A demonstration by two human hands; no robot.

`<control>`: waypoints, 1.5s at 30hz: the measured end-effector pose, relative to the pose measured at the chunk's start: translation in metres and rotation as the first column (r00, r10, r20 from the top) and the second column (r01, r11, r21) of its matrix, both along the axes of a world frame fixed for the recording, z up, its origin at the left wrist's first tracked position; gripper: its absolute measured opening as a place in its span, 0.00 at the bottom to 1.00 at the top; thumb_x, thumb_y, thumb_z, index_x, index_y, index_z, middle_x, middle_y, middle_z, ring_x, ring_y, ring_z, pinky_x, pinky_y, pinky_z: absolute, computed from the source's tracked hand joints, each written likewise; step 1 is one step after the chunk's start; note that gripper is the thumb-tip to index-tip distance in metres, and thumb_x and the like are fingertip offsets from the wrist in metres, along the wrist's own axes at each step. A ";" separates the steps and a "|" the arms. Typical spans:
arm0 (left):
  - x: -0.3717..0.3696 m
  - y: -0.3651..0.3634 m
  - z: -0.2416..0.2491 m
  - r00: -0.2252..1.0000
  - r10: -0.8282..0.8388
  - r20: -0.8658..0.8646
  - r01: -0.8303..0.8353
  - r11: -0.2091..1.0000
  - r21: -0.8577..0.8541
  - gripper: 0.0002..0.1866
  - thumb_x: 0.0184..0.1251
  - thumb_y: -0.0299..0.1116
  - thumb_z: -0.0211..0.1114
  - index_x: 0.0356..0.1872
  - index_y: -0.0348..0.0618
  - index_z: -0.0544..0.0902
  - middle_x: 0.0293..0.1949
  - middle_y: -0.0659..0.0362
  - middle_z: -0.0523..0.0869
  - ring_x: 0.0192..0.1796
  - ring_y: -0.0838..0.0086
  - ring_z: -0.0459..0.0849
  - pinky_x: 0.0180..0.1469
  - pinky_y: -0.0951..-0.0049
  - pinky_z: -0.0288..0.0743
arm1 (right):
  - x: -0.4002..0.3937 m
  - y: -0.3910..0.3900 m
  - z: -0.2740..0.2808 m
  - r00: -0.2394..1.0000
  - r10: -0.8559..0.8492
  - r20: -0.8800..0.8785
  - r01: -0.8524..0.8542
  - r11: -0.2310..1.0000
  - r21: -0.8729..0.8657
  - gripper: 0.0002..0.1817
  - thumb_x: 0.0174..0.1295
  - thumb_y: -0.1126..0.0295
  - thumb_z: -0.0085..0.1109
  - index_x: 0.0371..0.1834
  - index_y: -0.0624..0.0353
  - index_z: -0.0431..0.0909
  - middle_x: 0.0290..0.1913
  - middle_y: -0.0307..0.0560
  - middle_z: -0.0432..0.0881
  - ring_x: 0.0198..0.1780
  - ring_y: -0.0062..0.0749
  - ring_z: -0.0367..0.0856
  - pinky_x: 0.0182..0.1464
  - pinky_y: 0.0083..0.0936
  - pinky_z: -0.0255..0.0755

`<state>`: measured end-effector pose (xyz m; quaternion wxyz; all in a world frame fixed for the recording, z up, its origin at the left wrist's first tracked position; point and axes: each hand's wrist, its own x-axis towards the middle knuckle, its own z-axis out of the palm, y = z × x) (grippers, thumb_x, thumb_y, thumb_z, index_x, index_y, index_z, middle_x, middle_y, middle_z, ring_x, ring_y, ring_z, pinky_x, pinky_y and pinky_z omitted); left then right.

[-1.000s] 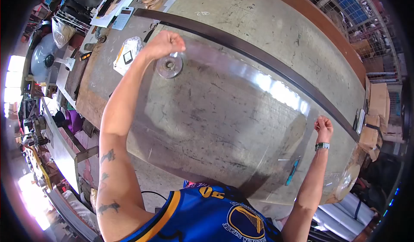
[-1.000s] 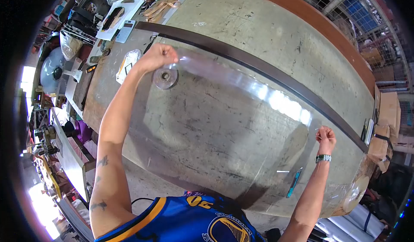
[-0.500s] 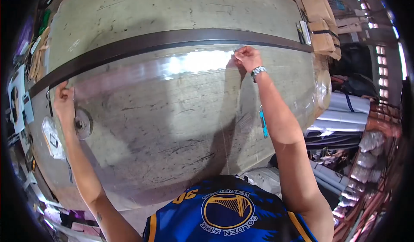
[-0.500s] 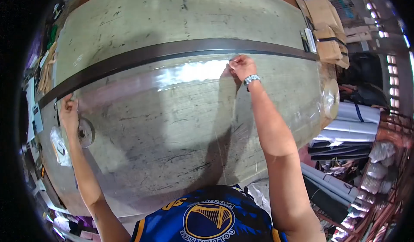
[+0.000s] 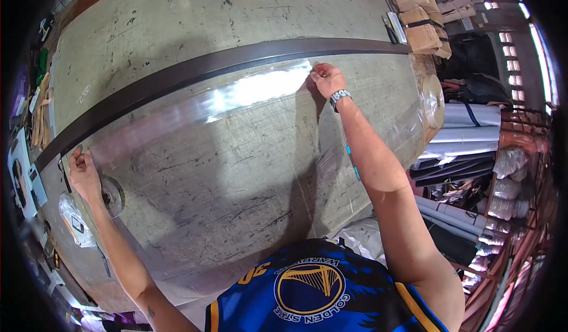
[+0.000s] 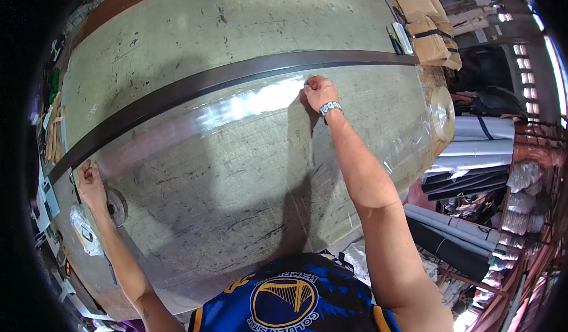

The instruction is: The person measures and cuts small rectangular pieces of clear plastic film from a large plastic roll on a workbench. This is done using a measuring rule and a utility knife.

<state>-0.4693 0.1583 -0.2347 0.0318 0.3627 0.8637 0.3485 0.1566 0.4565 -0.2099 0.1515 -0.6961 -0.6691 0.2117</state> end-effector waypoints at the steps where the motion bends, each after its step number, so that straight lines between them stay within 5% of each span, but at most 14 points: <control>1: -0.001 0.001 -0.004 1.000 -0.004 -0.022 0.005 1.000 0.027 0.17 0.72 0.33 0.68 0.58 0.40 0.84 0.34 0.61 0.85 0.32 0.79 0.80 0.39 0.76 0.77 | 0.001 -0.001 0.000 1.000 -0.004 -0.030 0.004 1.000 -0.007 0.14 0.60 0.64 0.68 0.44 0.61 0.87 0.40 0.52 0.90 0.43 0.43 0.89 0.48 0.33 0.80; 4: 0.002 0.001 0.000 1.000 0.003 -0.017 -0.002 0.999 0.034 0.16 0.72 0.32 0.68 0.57 0.39 0.84 0.35 0.60 0.86 0.34 0.78 0.82 0.41 0.75 0.77 | 0.005 -0.001 -0.008 0.990 -0.007 -0.140 0.001 0.999 -0.038 0.12 0.61 0.65 0.66 0.43 0.60 0.88 0.38 0.52 0.90 0.41 0.41 0.89 0.46 0.32 0.80; 10: 0.007 0.003 0.004 1.000 -0.003 0.007 0.003 0.995 0.103 0.15 0.72 0.31 0.67 0.56 0.38 0.84 0.35 0.60 0.86 0.35 0.78 0.82 0.41 0.75 0.78 | 0.009 -0.011 -0.003 1.000 0.014 -0.017 -0.015 1.000 -0.027 0.11 0.62 0.67 0.63 0.45 0.57 0.89 0.41 0.53 0.91 0.42 0.40 0.90 0.46 0.32 0.81; 14: 0.003 0.002 0.005 0.999 -0.011 0.046 0.006 0.994 0.112 0.14 0.72 0.31 0.67 0.53 0.36 0.84 0.34 0.61 0.85 0.35 0.79 0.82 0.41 0.76 0.77 | 0.024 -0.018 -0.016 0.973 0.080 -0.215 -0.084 0.996 -0.008 0.12 0.65 0.68 0.58 0.47 0.56 0.88 0.41 0.55 0.90 0.43 0.40 0.90 0.49 0.32 0.81; 17: -0.010 0.001 -0.004 1.000 -0.003 0.025 -0.001 0.985 0.170 0.13 0.73 0.32 0.67 0.52 0.35 0.84 0.35 0.61 0.85 0.37 0.79 0.82 0.43 0.76 0.77 | 0.035 -0.026 -0.004 0.979 0.061 -0.195 -0.072 0.996 -0.050 0.13 0.67 0.69 0.57 0.50 0.57 0.87 0.42 0.57 0.90 0.45 0.40 0.90 0.50 0.32 0.81; 22: 0.016 0.000 0.016 0.991 0.051 -0.123 -0.007 0.942 0.335 0.16 0.73 0.36 0.68 0.53 0.35 0.84 0.41 0.58 0.88 0.41 0.74 0.84 0.47 0.73 0.79 | 0.079 -0.094 0.057 0.972 0.126 -0.200 -0.101 0.986 0.132 0.14 0.67 0.68 0.58 0.51 0.60 0.85 0.41 0.57 0.88 0.43 0.49 0.87 0.48 0.38 0.80; 24: 0.065 0.000 0.029 0.985 -0.083 -0.151 0.124 0.951 0.283 0.16 0.72 0.36 0.69 0.53 0.37 0.85 0.43 0.57 0.89 0.43 0.72 0.85 0.48 0.71 0.80 | 0.109 -0.142 0.078 0.985 0.154 -0.080 -0.134 0.967 0.217 0.14 0.65 0.68 0.60 0.51 0.61 0.84 0.41 0.57 0.87 0.43 0.51 0.86 0.49 0.40 0.79; 27: 0.221 0.002 0.060 0.980 -0.194 -0.045 0.198 0.973 0.114 0.14 0.71 0.36 0.69 0.52 0.42 0.86 0.44 0.57 0.90 0.44 0.72 0.87 0.50 0.70 0.81 | 0.157 -0.220 0.072 0.998 0.065 0.012 -0.066 0.992 0.106 0.15 0.63 0.68 0.63 0.50 0.62 0.84 0.45 0.58 0.85 0.49 0.55 0.83 0.53 0.43 0.77; 31: 0.441 -0.004 0.071 0.692 -0.510 0.512 0.562 0.825 0.063 0.22 0.64 0.46 0.74 0.51 0.41 0.86 0.44 0.55 0.90 0.43 0.71 0.87 0.50 0.69 0.81 | 0.188 -0.282 0.028 0.992 -0.054 0.116 0.041 0.993 0.115 0.17 0.61 0.65 0.66 0.51 0.60 0.84 0.48 0.58 0.83 0.53 0.58 0.80 0.56 0.46 0.76; 34: 0.554 0.017 0.058 0.717 -0.623 0.311 0.666 0.745 -0.041 0.31 0.66 0.57 0.68 0.59 0.42 0.79 0.57 0.49 0.84 0.58 0.56 0.84 0.57 0.56 0.79 | 0.182 -0.296 0.021 0.979 -0.066 0.194 0.023 0.977 0.213 0.17 0.59 0.65 0.67 0.51 0.57 0.82 0.49 0.56 0.81 0.54 0.55 0.79 0.54 0.48 0.75; 37: 0.611 0.043 0.070 0.780 -0.595 0.192 0.625 0.735 -0.262 0.30 0.68 0.56 0.65 0.59 0.43 0.77 0.60 0.48 0.81 0.64 0.52 0.79 0.59 0.53 0.77 | 0.181 -0.297 0.010 0.987 -0.102 0.121 0.075 0.975 0.208 0.16 0.57 0.67 0.69 0.49 0.56 0.80 0.48 0.54 0.79 0.53 0.55 0.78 0.54 0.49 0.75; 43: 0.592 0.023 0.032 0.720 -0.694 -0.019 0.660 0.693 -0.291 0.13 0.67 0.41 0.68 0.46 0.47 0.85 0.46 0.49 0.88 0.52 0.51 0.86 0.52 0.52 0.80 | 0.206 -0.286 0.006 0.987 -0.121 -0.102 0.120 0.993 -0.013 0.11 0.58 0.70 0.67 0.43 0.56 0.79 0.44 0.54 0.84 0.49 0.55 0.82 0.52 0.50 0.76; 45: 0.571 0.002 0.041 0.720 -0.670 0.181 0.688 0.659 -0.304 0.11 0.67 0.38 0.68 0.42 0.42 0.85 0.41 0.52 0.88 0.47 0.56 0.87 0.49 0.56 0.80 | 0.223 -0.273 0.012 0.970 -0.084 -0.228 0.052 0.988 -0.144 0.09 0.57 0.70 0.67 0.40 0.58 0.80 0.39 0.54 0.86 0.43 0.54 0.85 0.48 0.45 0.78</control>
